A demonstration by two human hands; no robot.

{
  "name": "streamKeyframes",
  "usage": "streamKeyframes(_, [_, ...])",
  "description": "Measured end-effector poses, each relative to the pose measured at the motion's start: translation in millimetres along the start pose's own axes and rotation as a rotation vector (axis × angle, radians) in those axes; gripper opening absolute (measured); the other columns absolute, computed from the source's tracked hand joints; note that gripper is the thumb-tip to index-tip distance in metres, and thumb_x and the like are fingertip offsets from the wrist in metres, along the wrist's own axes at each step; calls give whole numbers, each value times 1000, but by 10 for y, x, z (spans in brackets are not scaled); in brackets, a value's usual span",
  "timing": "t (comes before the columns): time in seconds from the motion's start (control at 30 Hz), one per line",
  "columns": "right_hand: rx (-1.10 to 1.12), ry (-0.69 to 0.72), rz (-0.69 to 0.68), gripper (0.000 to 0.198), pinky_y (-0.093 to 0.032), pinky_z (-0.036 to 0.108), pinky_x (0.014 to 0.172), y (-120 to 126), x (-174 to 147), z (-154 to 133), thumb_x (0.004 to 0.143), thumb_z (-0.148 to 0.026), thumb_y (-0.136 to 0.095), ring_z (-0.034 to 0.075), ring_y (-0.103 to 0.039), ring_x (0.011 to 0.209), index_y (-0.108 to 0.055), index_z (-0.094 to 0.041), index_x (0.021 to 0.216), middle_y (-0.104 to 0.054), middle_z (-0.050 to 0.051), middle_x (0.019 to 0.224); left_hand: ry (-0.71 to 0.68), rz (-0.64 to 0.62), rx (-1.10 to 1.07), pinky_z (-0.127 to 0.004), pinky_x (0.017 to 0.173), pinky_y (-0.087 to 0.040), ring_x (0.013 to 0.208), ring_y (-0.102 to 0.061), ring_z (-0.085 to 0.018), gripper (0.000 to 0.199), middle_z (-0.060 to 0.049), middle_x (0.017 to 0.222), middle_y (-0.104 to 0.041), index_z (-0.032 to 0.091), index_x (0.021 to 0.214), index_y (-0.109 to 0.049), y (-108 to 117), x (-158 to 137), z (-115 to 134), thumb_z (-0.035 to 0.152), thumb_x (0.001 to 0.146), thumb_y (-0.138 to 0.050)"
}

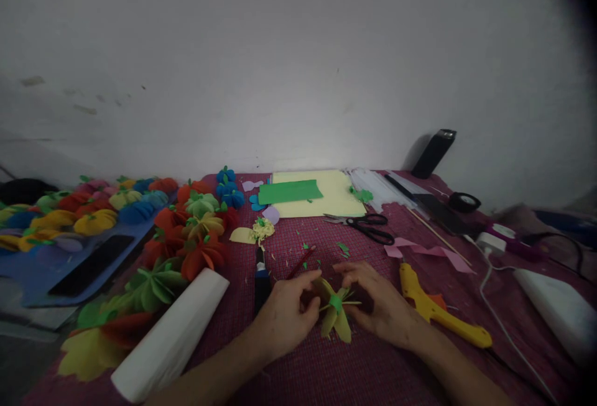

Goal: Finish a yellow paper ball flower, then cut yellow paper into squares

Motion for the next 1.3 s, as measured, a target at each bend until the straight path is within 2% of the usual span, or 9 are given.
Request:
streamKeyframes(0.1, [11,-6,2,23,-41,36,85,-11,-7,26,73,-14,-57,20,-49,102,-47,-22,93,-53,7,109,-52,-37,-29,-25,69,-48,72,-60,-13,49,-1,90,-66,19,124,-45,-21,-14,70,16,76,-48])
streamKeyframes(0.23, [-19,-17,-30,26,-42,35,76,-31,-13,33,73,-13,-56,19,-52,85,-48,-22,96,-57,4,92,-110,-6,19,-26,72,-49,80,-57,-14,53,-4,99,-59,19,123,-46,12,-43,149,16,71,-56])
streamKeyframes(0.43, [-7,52,-12,54,-42,35,79,-27,-26,7,71,-9,-54,18,-51,90,-38,-23,121,-56,6,104,-135,-15,85,-31,84,-46,91,-53,-15,54,-5,109,-50,23,123,-45,46,-63,224,18,71,-59])
streamKeyframes(0.57, [-4,93,-43,55,-41,35,80,-36,-20,-20,73,-11,-53,17,-52,90,-38,-26,123,-58,5,102,-145,-11,105,-33,94,-39,107,-48,-18,54,-6,117,-46,24,123,-45,56,-55,230,19,71,-60])
streamKeyframes(0.67, [-9,101,-49,54,-40,35,82,-34,-18,-30,73,-11,-54,18,-52,94,-40,-25,122,-58,5,103,-152,-13,117,-34,97,-37,111,-45,-19,54,-6,121,-45,23,123,-45,50,-55,217,20,72,-60])
streamKeyframes(0.87, [-42,78,-31,48,-41,36,81,-34,-26,-8,73,-11,-54,19,-52,93,-43,-23,119,-58,7,103,-136,-16,155,-36,97,-37,113,-46,-20,54,-7,123,-48,23,125,-44,46,-71,204,22,72,-59])
streamKeyframes(1.13, [-55,132,-39,52,-41,36,83,-24,-16,-59,75,-12,-53,19,-50,101,-39,-25,124,-55,8,109,-147,-10,141,-39,98,-36,114,-44,-21,60,-6,126,-48,24,128,-38,48,-68,195,22,72,-59])
streamKeyframes(1.3, [-52,100,-25,49,-41,35,84,-2,-13,-58,73,-12,-55,19,-50,100,-40,-23,119,-55,7,109,-140,14,89,-35,91,-40,101,-51,-18,59,-4,114,-54,24,126,-39,60,-60,212,16,71,-59])
Point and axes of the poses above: each hand's wrist, its own x-axis towards the middle knuckle, its own y-axis out of the back of the hand, z = x × y, the point moved 6 cm from there along x, towards the middle knuckle
